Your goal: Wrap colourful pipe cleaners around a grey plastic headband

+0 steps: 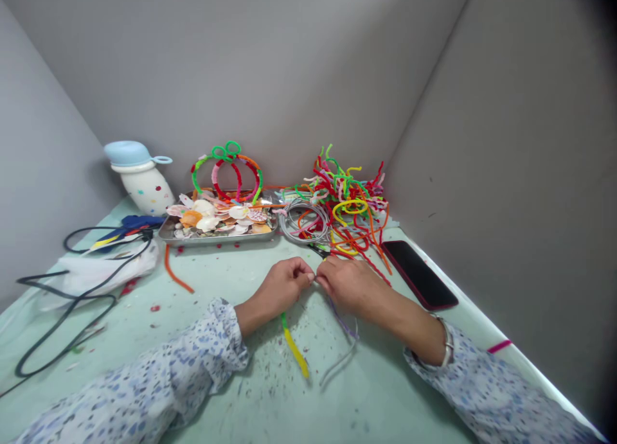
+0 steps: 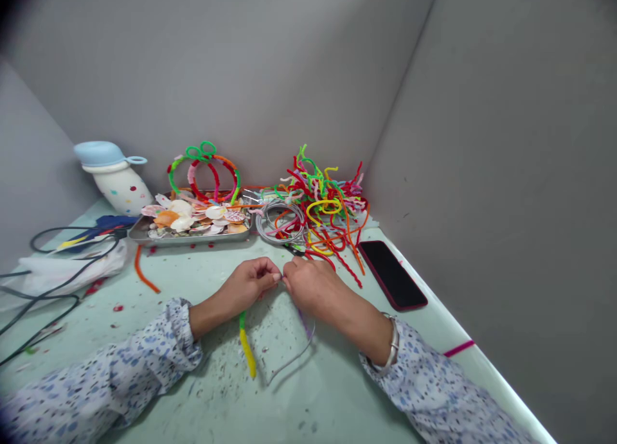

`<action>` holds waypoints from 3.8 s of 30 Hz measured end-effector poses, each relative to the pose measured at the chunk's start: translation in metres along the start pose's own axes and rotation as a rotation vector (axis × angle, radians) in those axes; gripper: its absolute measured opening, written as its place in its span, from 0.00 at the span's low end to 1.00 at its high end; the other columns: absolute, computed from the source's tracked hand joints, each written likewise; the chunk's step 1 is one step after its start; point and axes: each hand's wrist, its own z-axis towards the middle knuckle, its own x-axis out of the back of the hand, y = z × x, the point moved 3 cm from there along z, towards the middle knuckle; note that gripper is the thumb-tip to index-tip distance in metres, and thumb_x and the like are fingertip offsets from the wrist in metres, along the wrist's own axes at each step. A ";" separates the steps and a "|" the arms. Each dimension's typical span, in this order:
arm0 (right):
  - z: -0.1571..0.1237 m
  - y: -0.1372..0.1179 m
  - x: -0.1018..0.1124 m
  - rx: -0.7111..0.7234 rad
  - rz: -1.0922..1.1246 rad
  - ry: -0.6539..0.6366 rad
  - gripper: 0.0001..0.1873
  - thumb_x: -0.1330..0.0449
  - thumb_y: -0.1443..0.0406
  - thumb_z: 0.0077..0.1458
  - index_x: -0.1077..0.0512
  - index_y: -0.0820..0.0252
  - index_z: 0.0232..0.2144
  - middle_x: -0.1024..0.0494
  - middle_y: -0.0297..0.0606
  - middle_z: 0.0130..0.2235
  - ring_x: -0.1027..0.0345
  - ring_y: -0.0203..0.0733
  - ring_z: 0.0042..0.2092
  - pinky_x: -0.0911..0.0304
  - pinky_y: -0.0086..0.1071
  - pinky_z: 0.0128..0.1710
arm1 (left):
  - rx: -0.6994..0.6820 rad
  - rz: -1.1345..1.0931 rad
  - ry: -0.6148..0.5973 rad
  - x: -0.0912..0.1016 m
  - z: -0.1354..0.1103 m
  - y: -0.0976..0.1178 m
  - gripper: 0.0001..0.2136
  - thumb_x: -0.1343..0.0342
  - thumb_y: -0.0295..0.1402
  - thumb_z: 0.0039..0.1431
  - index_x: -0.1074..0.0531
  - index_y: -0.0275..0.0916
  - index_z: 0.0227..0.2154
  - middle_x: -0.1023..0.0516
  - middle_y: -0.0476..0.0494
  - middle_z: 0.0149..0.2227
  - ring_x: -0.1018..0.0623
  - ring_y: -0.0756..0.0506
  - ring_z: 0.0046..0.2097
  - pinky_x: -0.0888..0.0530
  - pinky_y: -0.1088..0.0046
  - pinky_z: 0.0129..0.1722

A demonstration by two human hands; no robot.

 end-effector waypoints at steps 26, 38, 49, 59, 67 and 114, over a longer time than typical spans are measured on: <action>0.007 0.052 0.005 -0.078 0.666 0.149 0.09 0.44 0.65 0.54 0.24 0.58 0.36 0.22 0.35 0.34 0.30 0.37 0.35 0.39 0.29 0.34 | -0.007 -0.220 0.021 0.006 0.005 0.006 0.09 0.44 0.36 0.53 0.32 0.35 0.30 0.33 0.52 0.22 0.39 0.56 0.18 0.44 0.81 0.17; 0.009 0.034 -0.010 0.011 0.795 0.154 0.10 0.38 0.61 0.51 0.25 0.59 0.36 0.24 0.36 0.33 0.32 0.37 0.34 0.39 0.29 0.34 | 0.000 -0.288 0.036 0.005 0.002 0.010 0.08 0.44 0.36 0.53 0.33 0.35 0.30 0.33 0.53 0.22 0.38 0.56 0.18 0.44 0.80 0.17; 0.003 0.027 -0.001 0.184 0.527 0.285 0.08 0.45 0.66 0.57 0.26 0.61 0.37 0.25 0.38 0.33 0.33 0.36 0.33 0.40 0.29 0.34 | 0.004 -0.335 -0.012 0.004 0.002 0.008 0.10 0.44 0.38 0.52 0.31 0.35 0.29 0.31 0.52 0.23 0.37 0.56 0.19 0.43 0.80 0.18; -0.005 0.023 0.005 0.356 0.188 0.356 0.11 0.49 0.68 0.61 0.27 0.61 0.36 0.25 0.42 0.34 0.32 0.39 0.37 0.40 0.30 0.36 | 0.157 -0.412 -0.161 0.003 0.000 0.012 0.10 0.41 0.37 0.49 0.30 0.34 0.28 0.29 0.51 0.24 0.37 0.58 0.17 0.45 0.82 0.15; -0.006 0.022 0.010 0.435 0.178 0.326 0.12 0.50 0.66 0.62 0.27 0.61 0.36 0.25 0.42 0.34 0.32 0.40 0.37 0.39 0.32 0.37 | 0.218 -0.473 -0.241 0.002 0.007 0.002 0.11 0.39 0.37 0.45 0.31 0.34 0.26 0.29 0.51 0.22 0.36 0.58 0.16 0.45 0.81 0.14; 0.009 0.023 -0.024 -0.404 1.731 -0.043 0.09 0.36 0.63 0.46 0.27 0.64 0.28 0.28 0.33 0.26 0.34 0.30 0.26 0.42 0.22 0.22 | -0.206 0.034 0.138 0.007 -0.005 0.019 0.08 0.51 0.37 0.59 0.32 0.37 0.32 0.36 0.53 0.23 0.37 0.53 0.24 0.38 0.78 0.24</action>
